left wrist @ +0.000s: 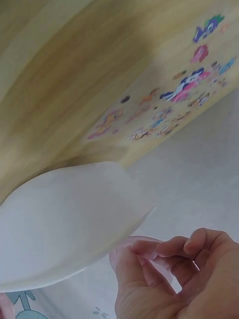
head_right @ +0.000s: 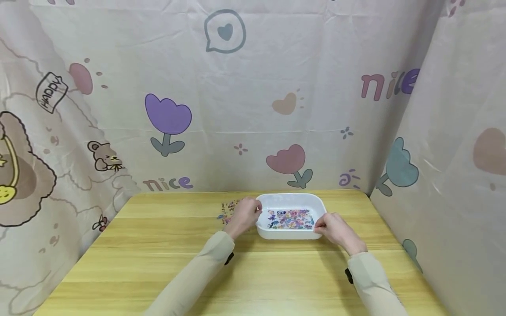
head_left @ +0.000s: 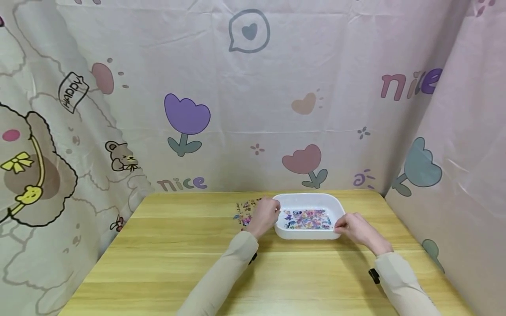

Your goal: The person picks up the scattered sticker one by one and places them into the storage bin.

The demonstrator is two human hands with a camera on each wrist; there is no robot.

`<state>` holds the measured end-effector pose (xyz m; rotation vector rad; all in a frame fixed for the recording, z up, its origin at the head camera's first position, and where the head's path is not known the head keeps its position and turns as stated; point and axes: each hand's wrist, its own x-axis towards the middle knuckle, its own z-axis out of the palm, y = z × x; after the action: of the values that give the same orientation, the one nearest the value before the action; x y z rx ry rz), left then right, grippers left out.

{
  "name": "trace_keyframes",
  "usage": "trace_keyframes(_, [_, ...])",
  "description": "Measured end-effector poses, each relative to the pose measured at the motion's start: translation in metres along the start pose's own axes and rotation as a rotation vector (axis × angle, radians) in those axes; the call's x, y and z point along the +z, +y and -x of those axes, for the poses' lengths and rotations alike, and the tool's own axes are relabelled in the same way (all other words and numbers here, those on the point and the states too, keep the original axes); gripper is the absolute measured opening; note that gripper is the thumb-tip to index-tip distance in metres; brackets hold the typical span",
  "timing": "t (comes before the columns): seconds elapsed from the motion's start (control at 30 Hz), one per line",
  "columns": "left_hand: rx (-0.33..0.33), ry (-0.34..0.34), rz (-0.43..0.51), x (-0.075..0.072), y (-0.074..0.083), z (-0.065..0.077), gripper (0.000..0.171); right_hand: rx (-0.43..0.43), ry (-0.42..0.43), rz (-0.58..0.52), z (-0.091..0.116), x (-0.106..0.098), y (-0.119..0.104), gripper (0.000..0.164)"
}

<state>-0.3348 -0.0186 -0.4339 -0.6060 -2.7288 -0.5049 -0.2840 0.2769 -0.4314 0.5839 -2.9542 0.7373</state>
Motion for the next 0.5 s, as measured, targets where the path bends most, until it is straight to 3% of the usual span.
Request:
trace_keyframes(0.23, [-0.143, -0.053, 0.205, -0.003, -0.014, 0.011, 0.006, -0.010, -0.014, -0.001, 0.001, -0.001, 0.001, 0.005])
trace_keyframes(0.33, [-0.164, -0.046, 0.210, -0.003, -0.021, 0.015, 0.007, 0.011, -0.020, -0.002, 0.002, -0.001, -0.001, 0.005])
trace_keyframes(0.5, [-0.142, -0.034, 0.175, -0.005, -0.031, 0.019, 0.006, 0.017, -0.018, 0.000, 0.001, -0.001, -0.002, 0.005])
